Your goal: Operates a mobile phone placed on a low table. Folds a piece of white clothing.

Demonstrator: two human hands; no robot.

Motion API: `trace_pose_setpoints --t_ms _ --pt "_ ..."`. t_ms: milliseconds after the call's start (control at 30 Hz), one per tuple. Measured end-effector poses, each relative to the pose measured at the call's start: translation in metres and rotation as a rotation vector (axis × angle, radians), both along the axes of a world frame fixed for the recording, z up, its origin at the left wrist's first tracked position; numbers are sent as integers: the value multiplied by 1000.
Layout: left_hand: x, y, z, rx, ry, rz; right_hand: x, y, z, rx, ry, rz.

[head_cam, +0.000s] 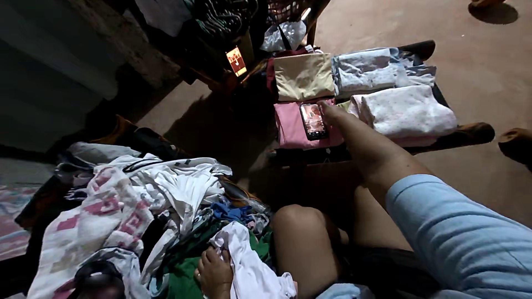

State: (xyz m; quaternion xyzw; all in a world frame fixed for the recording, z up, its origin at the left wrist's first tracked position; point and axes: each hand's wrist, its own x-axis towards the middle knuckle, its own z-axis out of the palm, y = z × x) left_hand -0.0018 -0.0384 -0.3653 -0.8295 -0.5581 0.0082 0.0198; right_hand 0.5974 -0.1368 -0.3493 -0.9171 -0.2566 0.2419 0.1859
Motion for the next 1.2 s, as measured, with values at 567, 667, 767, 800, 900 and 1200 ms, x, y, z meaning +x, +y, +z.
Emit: trace_pose_setpoints --t_ms 567,667,767,800,900,1200 --pt "0 6 -16 39 48 27 3 5 9 -98 -16 60" --pt "0 6 -16 48 45 18 2 5 8 -105 -21 36" --pt "2 4 -14 71 24 3 2 5 7 -124 -19 29" --pt "3 3 -13 75 18 2 2 5 7 -138 -17 37" --pt "6 2 -8 23 23 26 4 0 -1 -111 -15 33" --pt "9 3 -7 40 30 28 4 -8 -15 -59 12 -20"
